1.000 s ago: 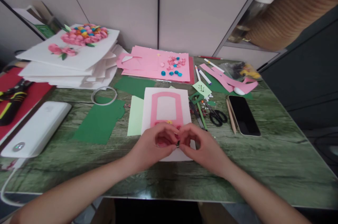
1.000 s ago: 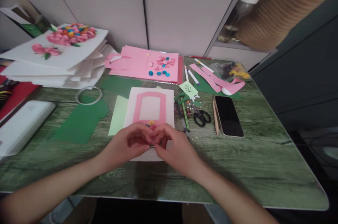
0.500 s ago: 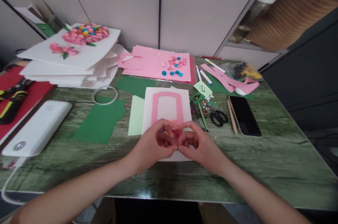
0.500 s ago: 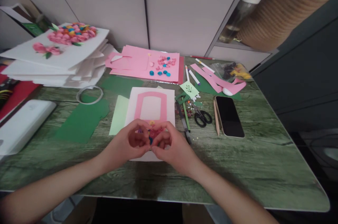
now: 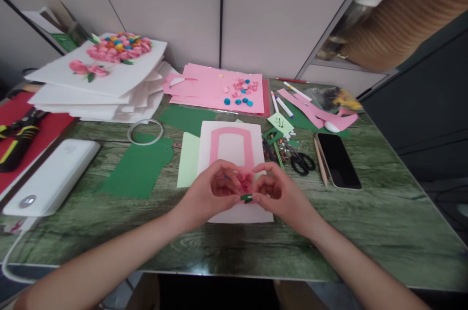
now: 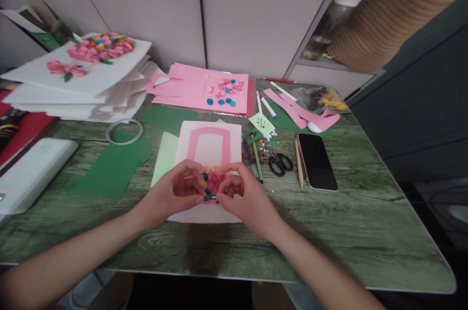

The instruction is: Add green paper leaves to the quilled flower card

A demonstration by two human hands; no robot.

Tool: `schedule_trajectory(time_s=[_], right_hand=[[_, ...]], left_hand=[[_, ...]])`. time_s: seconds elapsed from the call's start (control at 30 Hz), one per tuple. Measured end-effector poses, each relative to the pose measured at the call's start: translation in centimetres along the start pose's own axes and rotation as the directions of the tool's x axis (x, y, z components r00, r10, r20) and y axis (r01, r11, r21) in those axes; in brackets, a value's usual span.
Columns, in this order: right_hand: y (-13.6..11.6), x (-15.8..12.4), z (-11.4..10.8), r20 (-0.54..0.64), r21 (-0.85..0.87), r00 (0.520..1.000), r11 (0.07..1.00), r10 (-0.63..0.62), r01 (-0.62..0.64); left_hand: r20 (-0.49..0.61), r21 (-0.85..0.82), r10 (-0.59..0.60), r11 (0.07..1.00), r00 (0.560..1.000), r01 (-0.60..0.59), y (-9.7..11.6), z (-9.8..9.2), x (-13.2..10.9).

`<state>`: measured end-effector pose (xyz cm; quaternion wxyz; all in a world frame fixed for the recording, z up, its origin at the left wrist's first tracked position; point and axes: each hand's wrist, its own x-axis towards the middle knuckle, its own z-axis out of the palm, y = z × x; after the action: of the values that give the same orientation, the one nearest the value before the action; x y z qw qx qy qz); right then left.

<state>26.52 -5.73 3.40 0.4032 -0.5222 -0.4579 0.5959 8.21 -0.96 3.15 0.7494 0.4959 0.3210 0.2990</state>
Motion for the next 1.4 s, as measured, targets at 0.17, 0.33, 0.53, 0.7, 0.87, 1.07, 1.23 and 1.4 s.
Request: schedule_trajectory(time_s=[0.17, 0.33, 0.53, 0.7, 0.87, 1.07, 1.23, 1.4], right_hand=[[-0.1, -0.2, 0.2, -0.092, -0.201, 0.981, 0.968, -0.171, 0.149], [-0.2, -0.4, 0.4, -0.122, -0.515, 0.918, 0.815, -0.376, 0.266], [0.0, -0.4, 0.3, -0.187, -0.604, 0.863, 0.748, -0.47, 0.276], [0.0, -0.4, 0.2, -0.197, -0.669, 0.819, 0.685, -0.539, 0.29], [0.2, -0.5, 0.3, -0.184, -0.698, 0.824, 0.662, -0.535, 0.274], [0.2, -0.5, 0.3, -0.167, -0.72, 0.813, 0.632, -0.558, 0.286], [0.2, -0.6, 0.3, -0.157, -0.728, 0.812, 0.621, -0.562, 0.289], [0.1, -0.6, 0.4, -0.148, -0.733, 0.813, 0.614, -0.564, 0.293]], left_hand=[[-0.048, 0.02, -0.022, 1.0, 0.999, 0.023, 0.0, 0.3, 0.1], [-0.037, 0.055, -0.001, 0.998, 0.999, 0.003, -0.5, 0.5, 0.1], [-0.019, 0.075, 0.009, 0.997, 1.0, -0.008, -0.5, 0.6, -0.1], [0.019, 0.086, 0.0, 0.996, 1.0, -0.002, -0.3, 0.7, -0.2], [0.034, 0.122, 0.035, 0.992, 0.999, -0.039, -0.4, 0.7, -0.3], [0.038, 0.162, 0.059, 0.985, 0.998, -0.064, -0.6, 0.7, -0.3], [0.048, 0.233, 0.109, 0.965, 0.993, -0.117, -0.8, 0.9, -0.3], [0.047, 0.252, 0.116, 0.96, 0.992, -0.124, -1.0, 1.0, -0.4]])
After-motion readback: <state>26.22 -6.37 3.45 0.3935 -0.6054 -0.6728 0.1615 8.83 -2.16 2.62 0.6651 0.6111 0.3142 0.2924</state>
